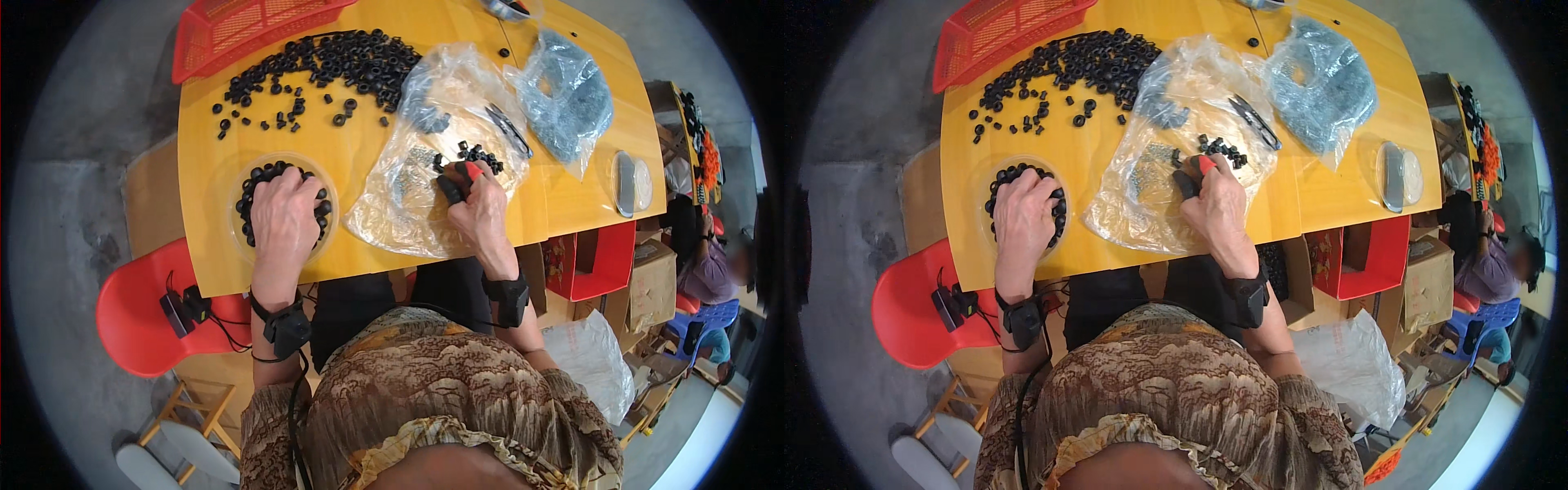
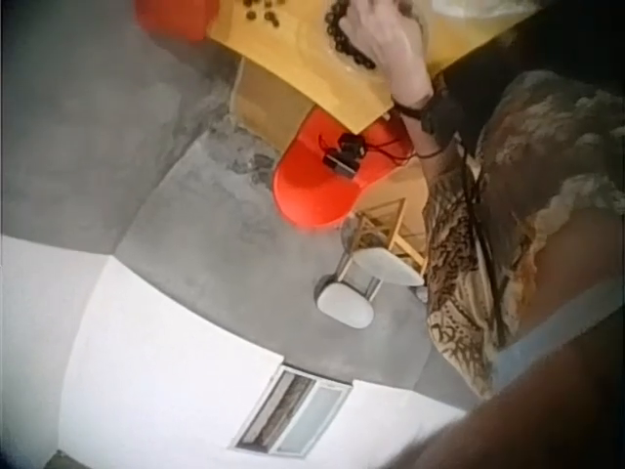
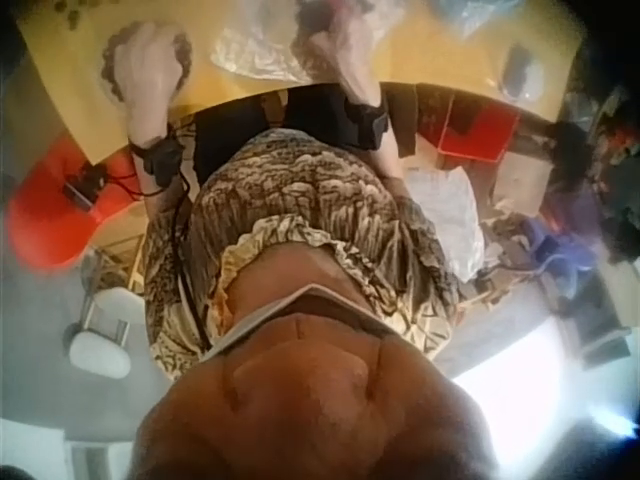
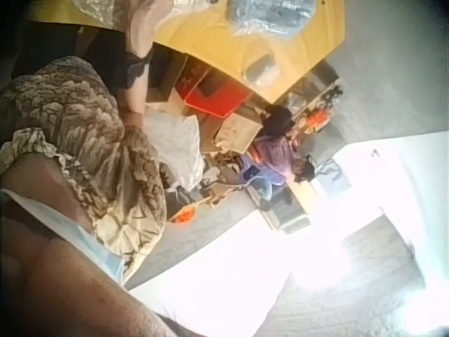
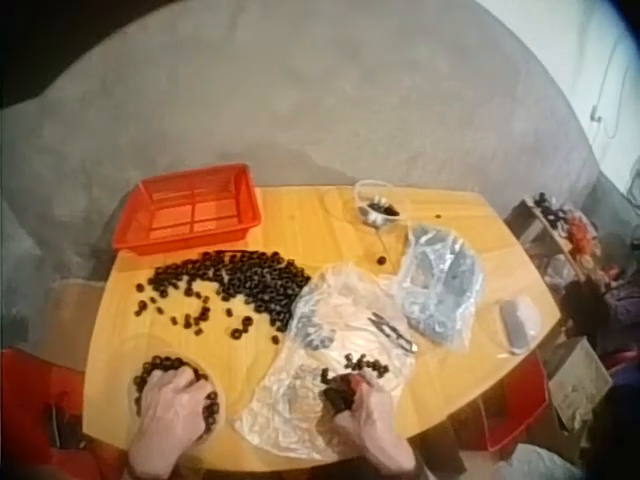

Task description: The person assembles small black plastic components by hand.

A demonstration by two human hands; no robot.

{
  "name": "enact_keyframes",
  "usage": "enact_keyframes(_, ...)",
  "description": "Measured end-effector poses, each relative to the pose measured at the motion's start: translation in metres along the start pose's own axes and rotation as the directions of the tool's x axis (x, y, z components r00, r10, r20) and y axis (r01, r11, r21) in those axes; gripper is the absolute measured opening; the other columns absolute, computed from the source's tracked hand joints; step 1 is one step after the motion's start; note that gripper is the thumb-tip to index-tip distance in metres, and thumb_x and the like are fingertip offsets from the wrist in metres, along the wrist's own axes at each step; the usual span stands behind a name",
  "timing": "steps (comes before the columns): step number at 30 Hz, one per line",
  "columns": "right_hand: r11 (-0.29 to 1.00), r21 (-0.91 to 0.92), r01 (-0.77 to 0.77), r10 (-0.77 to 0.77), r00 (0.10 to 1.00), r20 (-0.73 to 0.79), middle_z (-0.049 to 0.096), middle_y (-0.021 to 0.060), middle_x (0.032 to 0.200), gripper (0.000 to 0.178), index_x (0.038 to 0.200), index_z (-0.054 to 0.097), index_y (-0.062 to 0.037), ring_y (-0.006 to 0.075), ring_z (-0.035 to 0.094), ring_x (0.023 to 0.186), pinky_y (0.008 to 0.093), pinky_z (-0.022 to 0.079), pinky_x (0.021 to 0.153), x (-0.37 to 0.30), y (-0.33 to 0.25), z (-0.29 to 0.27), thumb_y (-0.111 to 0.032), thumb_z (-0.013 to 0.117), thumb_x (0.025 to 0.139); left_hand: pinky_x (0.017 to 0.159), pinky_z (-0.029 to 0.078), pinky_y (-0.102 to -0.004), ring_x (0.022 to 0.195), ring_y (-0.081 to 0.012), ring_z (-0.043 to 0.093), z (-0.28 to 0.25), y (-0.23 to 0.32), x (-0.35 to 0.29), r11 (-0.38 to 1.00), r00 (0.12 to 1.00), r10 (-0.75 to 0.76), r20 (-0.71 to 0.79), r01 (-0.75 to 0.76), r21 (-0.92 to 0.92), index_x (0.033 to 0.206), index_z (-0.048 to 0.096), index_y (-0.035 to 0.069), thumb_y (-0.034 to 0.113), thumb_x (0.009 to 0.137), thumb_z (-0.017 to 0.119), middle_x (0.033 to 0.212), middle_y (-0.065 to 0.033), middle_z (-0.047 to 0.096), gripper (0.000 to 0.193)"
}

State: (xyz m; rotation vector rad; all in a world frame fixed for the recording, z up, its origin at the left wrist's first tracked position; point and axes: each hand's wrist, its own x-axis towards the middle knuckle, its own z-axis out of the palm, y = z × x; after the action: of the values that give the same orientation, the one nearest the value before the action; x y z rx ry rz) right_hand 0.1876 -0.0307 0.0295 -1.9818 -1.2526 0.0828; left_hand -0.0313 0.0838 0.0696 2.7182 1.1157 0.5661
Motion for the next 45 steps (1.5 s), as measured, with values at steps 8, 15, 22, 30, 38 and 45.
enact_keyframes(8,0.998,-0.052,0.047,-0.046,0.999,0.004,0.056,0.0137,0.084,0.018,0.081,0.059,-0.0009,0.0348,0.056,0.063,0.0393,0.045,0.054,0.006,-0.005,0.003,0.002,0.058,0.063,0.061,0.042,-0.0266,0.065,-0.0171,0.055,-0.008,0.001,-0.008,0.848,0.965,-0.245,-0.096,0.166,-0.503,0.083,0.058,0.001,-0.006,0.069,0.057,0.075,-0.0073,0.055,0.016)
enact_keyframes(15,0.988,0.151,-0.025,0.036,0.997,-0.073,0.057,0.0141,0.081,0.014,0.081,0.055,0.0009,0.0316,0.059,0.068,0.0329,0.047,0.058,0.006,-0.004,0.008,0.002,0.062,0.069,0.069,0.044,-0.0228,0.071,-0.0112,0.056,-0.012,0.009,-0.023,0.052,0.957,-0.271,0.102,0.12,-0.991,0.094,0.056,-0.002,0.006,0.083,0.056,0.079,-0.006,0.058,0.014)
enact_keyframes(22,0.916,0.4,-0.034,0.063,0.996,-0.061,0.058,0.0013,0.071,0.017,0.081,0.056,-0.0017,0.0064,0.05,0.062,0.0216,0.042,0.057,-0.003,-0.004,0.004,0.003,0.066,0.069,0.065,0.045,-0.0255,0.069,-0.0167,0.056,0.001,0.014,-0.032,-0.203,0.974,-0.179,0.139,0.102,-0.974,0.097,0.051,-0.002,0.019,0.08,0.061,0.079,-0.01,0.057,0.029)
enact_keyframes(30,0.709,0.659,-0.25,0.239,0.965,0.11,0.059,0.0027,0.079,0.019,0.084,0.055,-0.003,0.0098,0.056,0.069,0.0232,0.046,0.065,-0.016,-0.008,-0.012,0.004,0.066,0.071,0.064,0.046,-0.0284,0.069,-0.0182,0.056,0.012,0.034,-0.048,-0.53,0.975,-0.074,0.208,0.138,-0.837,0.093,0.051,-0.003,0.014,0.081,0.056,0.079,-0.0118,0.057,0.021)
enact_keyframes(38,0.446,0.857,-0.258,0.285,0.949,0.138,0.06,0.0019,0.075,0.017,0.08,0.06,-0.0027,0.0074,0.054,0.067,0.02,0.044,0.065,-0.024,0.002,-0.02,0.009,0.064,0.067,0.064,0.042,-0.0334,0.067,-0.0235,0.053,0.041,0.067,-0.054,-0.868,0.866,0.046,0.498,0.281,-0.409,0.09,0.053,-0.002,0.023,0.085,0.044,0.079,-0.0134,0.056,0.027)
enact_keyframes(45,0.426,0.87,-0.25,0.306,0.944,0.121,0.06,0.002,0.077,0.019,0.084,0.061,-0.0032,0.0079,0.054,0.071,0.0208,0.044,0.065,-0.031,0.019,-0.007,0.009,0.062,0.069,0.065,0.043,-0.0326,0.068,-0.0222,0.053,0.061,0.072,-0.05,-0.876,0.841,-0.065,0.537,0.21,-0.435,0.091,0.053,-0.001,0.02,0.085,0.046,0.081,-0.0137,0.057,0.023)
